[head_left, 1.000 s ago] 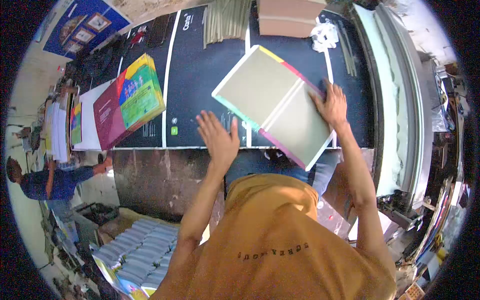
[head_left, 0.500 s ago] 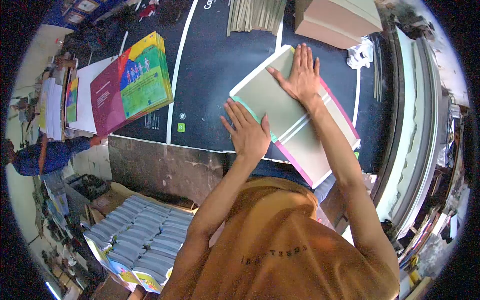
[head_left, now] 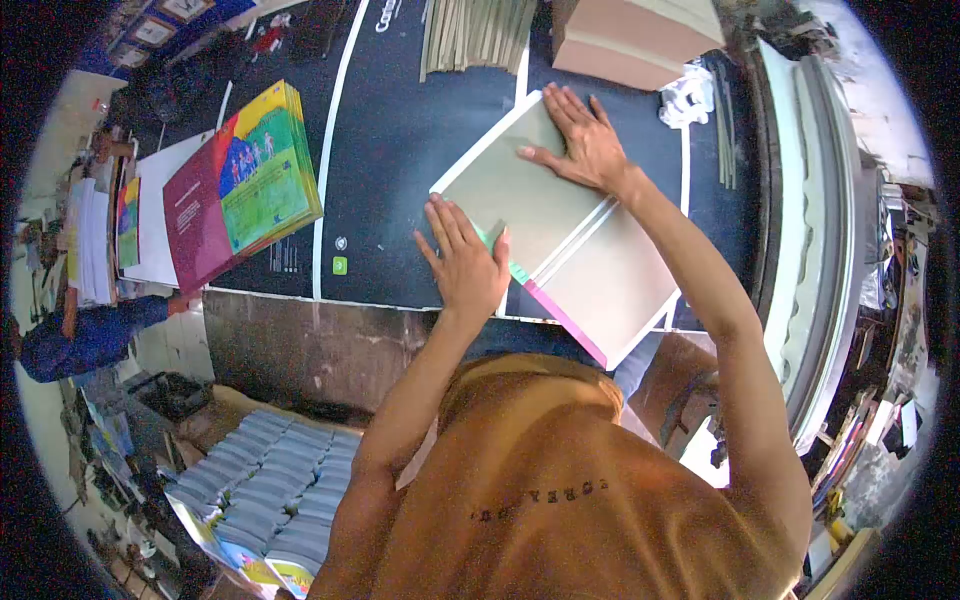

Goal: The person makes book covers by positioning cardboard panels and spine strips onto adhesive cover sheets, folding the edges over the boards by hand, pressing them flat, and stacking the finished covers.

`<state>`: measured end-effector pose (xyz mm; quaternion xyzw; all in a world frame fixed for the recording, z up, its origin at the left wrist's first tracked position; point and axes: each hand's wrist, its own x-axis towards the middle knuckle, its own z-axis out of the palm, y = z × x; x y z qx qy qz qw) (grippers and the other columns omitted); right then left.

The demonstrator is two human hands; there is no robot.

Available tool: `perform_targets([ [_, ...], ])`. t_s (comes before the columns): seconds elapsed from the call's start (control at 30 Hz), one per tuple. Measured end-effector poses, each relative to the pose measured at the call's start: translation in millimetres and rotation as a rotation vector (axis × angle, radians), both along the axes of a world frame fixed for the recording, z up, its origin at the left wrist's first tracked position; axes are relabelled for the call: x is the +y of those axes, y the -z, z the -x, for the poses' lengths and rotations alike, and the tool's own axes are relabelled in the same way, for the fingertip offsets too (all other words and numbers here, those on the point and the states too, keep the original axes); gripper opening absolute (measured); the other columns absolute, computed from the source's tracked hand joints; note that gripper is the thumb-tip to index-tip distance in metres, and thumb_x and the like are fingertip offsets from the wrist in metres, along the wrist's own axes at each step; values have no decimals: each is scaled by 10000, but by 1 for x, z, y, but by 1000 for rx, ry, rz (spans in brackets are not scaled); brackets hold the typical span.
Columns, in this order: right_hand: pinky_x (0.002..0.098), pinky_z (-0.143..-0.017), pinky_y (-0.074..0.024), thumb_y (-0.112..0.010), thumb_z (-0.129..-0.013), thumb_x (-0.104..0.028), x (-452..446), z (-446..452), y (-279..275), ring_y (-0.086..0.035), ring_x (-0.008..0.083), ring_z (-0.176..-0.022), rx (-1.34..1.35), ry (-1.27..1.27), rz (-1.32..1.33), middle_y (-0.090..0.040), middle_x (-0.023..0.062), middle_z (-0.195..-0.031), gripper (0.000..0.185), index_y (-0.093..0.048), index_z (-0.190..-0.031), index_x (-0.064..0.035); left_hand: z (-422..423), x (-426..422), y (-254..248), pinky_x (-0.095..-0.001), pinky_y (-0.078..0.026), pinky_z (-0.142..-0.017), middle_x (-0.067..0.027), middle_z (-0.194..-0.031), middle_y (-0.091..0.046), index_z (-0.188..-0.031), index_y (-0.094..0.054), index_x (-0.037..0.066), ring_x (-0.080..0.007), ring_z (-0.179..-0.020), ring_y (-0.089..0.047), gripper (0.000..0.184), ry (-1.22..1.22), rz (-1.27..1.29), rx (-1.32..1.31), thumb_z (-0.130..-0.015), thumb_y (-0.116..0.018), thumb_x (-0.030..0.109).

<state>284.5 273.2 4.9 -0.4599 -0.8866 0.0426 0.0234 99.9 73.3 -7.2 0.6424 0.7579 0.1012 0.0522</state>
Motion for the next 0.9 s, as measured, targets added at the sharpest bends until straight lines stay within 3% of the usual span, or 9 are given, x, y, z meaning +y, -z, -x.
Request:
perform_targets([
  [0.03,523,-1256,-163,-426,-889,-814,7,-4,-5,-263,296,-1537,-20,-36,39,-293,183,-1647,1103,-257,-1582,27,3,-2,-1,-664,-170,-1187,-352,-1623,-170,-1477,-307,-187,-463,-1536,-139,861,3,5,-55,-1000,-484,508],
  [0.1,505,-1239,-225,-433,-915,-774,30,-17,-7,-373,293,-1482,10,-116,-9,-438,153,-1571,956,-449,-1504,-22,12,0,0,-649,-170,-1196,-338,-1631,-172,-1477,-325,-175,-454,-1542,-137,856,3,4,-167,-998,-494,514],
  [0.13,501,-1231,-245,-433,-923,-762,38,-23,-13,-405,293,-1462,33,-143,23,-479,144,-1543,910,-504,-1472,-40,21,3,4,-576,-310,-1147,-312,-1512,-394,-1394,-471,-97,-454,-1436,-348,694,8,-234,-67,-981,-575,452],
  [0.2,488,-1191,-315,-485,-950,-677,41,-30,-10,-512,286,-1379,127,-176,-45,-595,110,-1444,719,-661,-1341,-99,38,13,3,-522,-395,-1024,-250,-1283,-523,-1246,-568,-27,-415,-1238,-485,486,-138,-310,-245,-966,-626,365],
  [0.23,487,-1185,-322,-505,-950,-654,41,-32,-3,-511,284,-1381,172,-191,-53,-596,112,-1443,697,-662,-1338,-97,44,20,0,-495,-438,-963,-218,-1169,-588,-1173,-616,8,-395,-1139,-553,382,-209,-349,-332,-958,-651,322],
  [0.33,482,-1165,-346,-585,-945,-557,44,-36,8,-509,281,-1384,254,-236,-142,-613,117,-1420,594,-684,-1303,-93,52,30,22,-461,-439,-792,-115,-892,-556,-979,-646,66,-321,-882,-559,159,-217,-431,-219,-942,-675,218],
  [0.43,482,-1157,-353,-584,-948,-548,45,-36,8,-480,278,-1412,236,-220,-113,-589,121,-1449,567,-692,-1300,-117,49,28,27,-457,-439,-765,-95,-915,-577,-975,-676,97,-326,-897,-580,100,-254,-457,-268,-924,-687,182],
  [0.67,544,-1165,-320,-576,-953,-546,51,-36,14,-417,277,-1458,283,-200,-60,-544,124,-1497,548,-685,-1323,-158,50,27,26,-432,-437,-725,-52,-771,-589,-878,-725,85,-280,-781,-585,96,-252,-541,-365,-924,-705,167],
  [0.9,543,-1176,-302,-635,-903,-574,53,-35,16,-423,324,-1440,315,-166,-54,-560,135,-1473,589,-694,-1279,-125,48,30,19,-449,-428,-782,-54,-817,-605,-905,-706,106,-283,-866,-579,134,-269,-409,-310,-949,-668,227],
])
